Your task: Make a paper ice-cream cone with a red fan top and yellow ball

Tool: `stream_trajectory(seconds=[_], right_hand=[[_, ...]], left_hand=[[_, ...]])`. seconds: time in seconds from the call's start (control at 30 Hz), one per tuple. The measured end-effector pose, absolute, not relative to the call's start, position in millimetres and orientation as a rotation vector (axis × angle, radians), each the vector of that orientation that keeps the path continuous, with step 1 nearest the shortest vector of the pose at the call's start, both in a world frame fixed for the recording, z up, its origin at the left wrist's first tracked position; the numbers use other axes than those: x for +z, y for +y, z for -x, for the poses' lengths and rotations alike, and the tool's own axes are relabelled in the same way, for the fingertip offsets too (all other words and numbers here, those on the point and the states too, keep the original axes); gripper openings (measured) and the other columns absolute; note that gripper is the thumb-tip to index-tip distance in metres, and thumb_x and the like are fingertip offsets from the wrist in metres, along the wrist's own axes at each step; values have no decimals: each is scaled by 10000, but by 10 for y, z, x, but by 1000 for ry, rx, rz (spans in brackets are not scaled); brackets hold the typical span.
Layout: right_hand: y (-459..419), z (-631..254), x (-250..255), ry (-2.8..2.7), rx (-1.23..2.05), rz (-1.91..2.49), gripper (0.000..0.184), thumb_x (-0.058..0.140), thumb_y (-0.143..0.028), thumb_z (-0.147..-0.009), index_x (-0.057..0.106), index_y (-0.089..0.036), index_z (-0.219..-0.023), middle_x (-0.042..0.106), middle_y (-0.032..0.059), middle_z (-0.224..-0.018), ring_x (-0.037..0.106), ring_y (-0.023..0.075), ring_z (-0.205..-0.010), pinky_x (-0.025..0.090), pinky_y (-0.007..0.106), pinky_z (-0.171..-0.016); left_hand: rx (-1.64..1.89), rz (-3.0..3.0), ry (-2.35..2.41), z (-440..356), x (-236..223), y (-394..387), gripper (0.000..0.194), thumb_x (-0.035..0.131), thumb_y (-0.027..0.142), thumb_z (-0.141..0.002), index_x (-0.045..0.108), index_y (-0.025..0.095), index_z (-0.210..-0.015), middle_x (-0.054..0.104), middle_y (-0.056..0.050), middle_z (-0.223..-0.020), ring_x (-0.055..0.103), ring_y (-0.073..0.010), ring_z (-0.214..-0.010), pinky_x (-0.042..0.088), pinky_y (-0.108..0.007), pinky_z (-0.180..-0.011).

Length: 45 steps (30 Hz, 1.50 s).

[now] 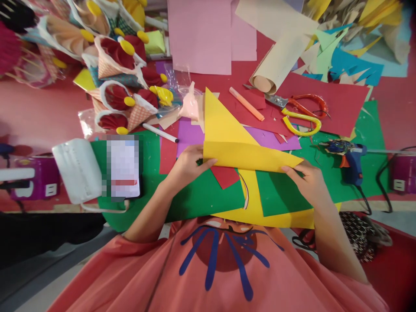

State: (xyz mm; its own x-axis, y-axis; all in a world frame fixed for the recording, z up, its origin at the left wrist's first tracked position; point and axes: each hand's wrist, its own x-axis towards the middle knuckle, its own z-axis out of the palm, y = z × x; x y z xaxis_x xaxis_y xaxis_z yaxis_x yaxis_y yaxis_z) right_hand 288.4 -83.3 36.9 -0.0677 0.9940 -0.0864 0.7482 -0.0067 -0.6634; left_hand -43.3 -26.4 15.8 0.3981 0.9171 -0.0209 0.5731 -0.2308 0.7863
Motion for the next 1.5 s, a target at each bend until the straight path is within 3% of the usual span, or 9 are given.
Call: stream_trajectory(seconds=[0.2, 0.3, 0.4, 0.5, 0.77, 0.93, 1.03, 1.2, 1.5], right_hand=[[-802, -2831, 371, -1759, 778, 1893, 382, 661, -520, -836, 536, -216, -642, 480, -26, -612, 442, 132, -545, 363, 273, -517], [-789, -2773, 319, -1736, 670, 1907, 263, 633, -438, -888, 585, -214, -758, 529, -24, -633, 441, 129, -535, 371, 269, -518], [-813, -2668, 279, -1791, 116, 1757, 376, 674, -334, -879, 589, -198, -1219, 685, 85, -953, 610, 209, -760, 500, 339, -660], [-872, -2497, 302, -1981, -331, 1376, 509, 648, -185, -884, 513, -219, -1373, 701, 120, -1118, 649, 252, -1031, 526, 393, -866], [-869, -2230, 285, -2647, 20, 1237, 380, 460, -141, -979, 607, -197, -1325, 653, 57, -1377, 529, 268, -1345, 424, 469, -1116], [-817, -2268, 233, -2623, 58, 1220, 369, 477, -137, -977, 618, -186, -1315, 656, 49, -1375, 553, 280, -1332, 449, 473, -1104], [-811, -2266, 215, -2611, 81, 1213, 345, 497, -155, -978, 630, -184, -1295, 657, 50, -1375, 558, 285, -1330, 449, 478, -1107], [-808, -2256, 200, -2630, 106, 1191, 373, 456, -132, -987, 598, -160, -1332, 646, 65, -1388, 550, 274, -1343, 433, 480, -1121], [-829, -2331, 160, -2628, 69, 1250, 404, 449, -132, -991, 539, -140, -1384, 619, 91, -1417, 546, 257, -1357, 423, 464, -1134]], left_hand=[[588, -1926, 1366, 423, 103, -270, 431, 531, 546, -897, 723, 179, -778, 777, -92, -987, 710, -253, -919, 563, -384, -837], [584, -1916, 1417, 413, 67, -282, 342, 545, 478, -887, 712, 185, -828, 768, -82, -993, 695, -243, -924, 555, -379, -842], [539, -1922, 1477, 401, 43, -297, 286, 557, 424, -864, 684, 179, -786, 756, -95, -980, 681, -254, -947, 545, -394, -864], [515, -1940, 1478, 391, 43, -306, 277, 563, 403, -849, 645, 178, -710, 744, -99, -929, 673, -257, -933, 544, -408, -860], [629, -1975, 1444, 411, -24, -329, 208, 582, 364, -884, 643, 165, -894, 713, -86, -927, 674, -222, -876, 569, -379, -814], [975, -2280, 1433, 361, 59, -400, 605, 544, 381, -955, 297, 200, -1477, 475, -183, -1476, 449, -276, -1423, 442, -444, -1124], [783, -2618, 1286, 257, 166, -498, 491, 425, 223, -999, 343, 252, -1481, 465, -119, -1527, 381, -224, -1482, 361, -405, -1197], [369, -2824, 1181, 100, 140, -647, 493, 386, 386, -1019, 445, 139, -1442, 549, -149, -1469, 507, -253, -1393, 373, -428, -1180], [246, -2755, 1166, 108, 26, -671, 577, 370, 440, -1016, 384, 130, -1502, 487, -153, -1523, 449, -259, -1440, 348, -438, -1194]])
